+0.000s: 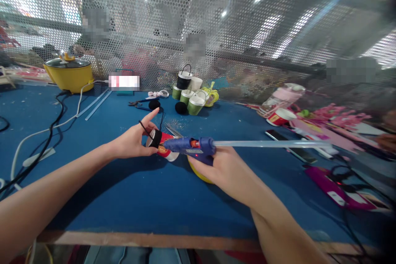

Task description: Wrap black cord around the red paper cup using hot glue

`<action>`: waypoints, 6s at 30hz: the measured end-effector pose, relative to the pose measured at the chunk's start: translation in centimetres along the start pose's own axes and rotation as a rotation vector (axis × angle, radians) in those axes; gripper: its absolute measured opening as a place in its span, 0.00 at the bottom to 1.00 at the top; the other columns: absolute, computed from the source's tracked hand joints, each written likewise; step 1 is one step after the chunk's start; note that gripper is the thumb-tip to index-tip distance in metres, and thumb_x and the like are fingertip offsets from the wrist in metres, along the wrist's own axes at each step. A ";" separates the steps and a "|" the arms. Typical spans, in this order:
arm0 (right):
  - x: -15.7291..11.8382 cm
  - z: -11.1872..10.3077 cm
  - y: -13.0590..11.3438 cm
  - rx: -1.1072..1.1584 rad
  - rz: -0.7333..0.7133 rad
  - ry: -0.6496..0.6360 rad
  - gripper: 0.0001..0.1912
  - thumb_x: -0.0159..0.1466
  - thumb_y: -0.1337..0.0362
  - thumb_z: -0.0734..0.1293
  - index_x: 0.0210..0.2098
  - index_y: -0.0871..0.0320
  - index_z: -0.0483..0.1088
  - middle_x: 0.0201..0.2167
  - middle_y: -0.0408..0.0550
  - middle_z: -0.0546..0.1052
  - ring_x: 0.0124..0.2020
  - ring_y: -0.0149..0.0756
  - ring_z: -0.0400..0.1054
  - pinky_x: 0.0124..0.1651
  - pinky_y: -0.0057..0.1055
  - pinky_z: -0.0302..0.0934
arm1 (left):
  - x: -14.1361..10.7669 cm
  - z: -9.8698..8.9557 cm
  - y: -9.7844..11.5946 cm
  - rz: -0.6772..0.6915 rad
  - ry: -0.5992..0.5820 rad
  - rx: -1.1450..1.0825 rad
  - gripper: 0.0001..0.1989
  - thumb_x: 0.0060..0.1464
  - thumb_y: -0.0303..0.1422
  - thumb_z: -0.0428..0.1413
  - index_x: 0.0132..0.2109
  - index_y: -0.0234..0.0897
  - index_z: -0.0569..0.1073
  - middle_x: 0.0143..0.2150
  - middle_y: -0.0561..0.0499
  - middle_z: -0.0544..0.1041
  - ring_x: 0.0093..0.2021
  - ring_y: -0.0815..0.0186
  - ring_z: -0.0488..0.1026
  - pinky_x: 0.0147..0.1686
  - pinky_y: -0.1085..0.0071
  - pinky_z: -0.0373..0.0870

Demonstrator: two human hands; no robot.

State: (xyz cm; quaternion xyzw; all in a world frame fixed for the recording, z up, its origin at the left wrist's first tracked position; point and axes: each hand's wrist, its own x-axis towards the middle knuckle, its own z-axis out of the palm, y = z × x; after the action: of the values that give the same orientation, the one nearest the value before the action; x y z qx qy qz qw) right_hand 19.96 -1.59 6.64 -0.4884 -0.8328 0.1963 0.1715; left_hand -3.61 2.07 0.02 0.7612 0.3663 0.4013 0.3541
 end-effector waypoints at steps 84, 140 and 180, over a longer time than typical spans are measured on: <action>3.7 3.4 1.4 0.496 -0.020 0.061 0.13 0.61 0.58 0.61 0.24 0.57 0.58 0.22 0.38 0.62 0.24 0.28 0.55 0.28 0.28 0.51 | -1.3 2.4 2.3 0.042 -0.155 -0.192 0.45 0.45 0.26 0.61 0.65 0.45 0.46 0.50 0.45 0.69 0.52 0.57 0.67 0.54 0.56 0.63; 3.3 4.3 1.2 0.174 -0.113 0.073 0.10 0.66 0.62 0.55 0.27 0.55 0.54 0.26 0.41 0.62 0.27 0.31 0.58 0.31 0.30 0.51 | -1.2 2.9 1.9 -0.093 -0.117 -0.180 0.41 0.46 0.29 0.60 0.64 0.41 0.49 0.51 0.45 0.68 0.52 0.57 0.66 0.56 0.54 0.58; 10.9 0.1 0.1 0.131 -0.020 0.047 0.15 0.63 0.58 0.61 0.24 0.60 0.67 0.22 0.44 0.72 0.20 0.26 0.64 0.25 0.26 0.59 | -1.7 3.1 2.6 -0.095 -0.224 -0.390 0.46 0.46 0.29 0.60 0.65 0.47 0.42 0.44 0.49 0.64 0.43 0.62 0.66 0.46 0.60 0.65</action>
State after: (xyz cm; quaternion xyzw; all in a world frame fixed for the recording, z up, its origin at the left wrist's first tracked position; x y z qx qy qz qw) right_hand 14.95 8.01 7.49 -0.4721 -0.8188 0.2370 0.2246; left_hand -0.90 -1.33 0.33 0.6999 0.2757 0.3603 0.5517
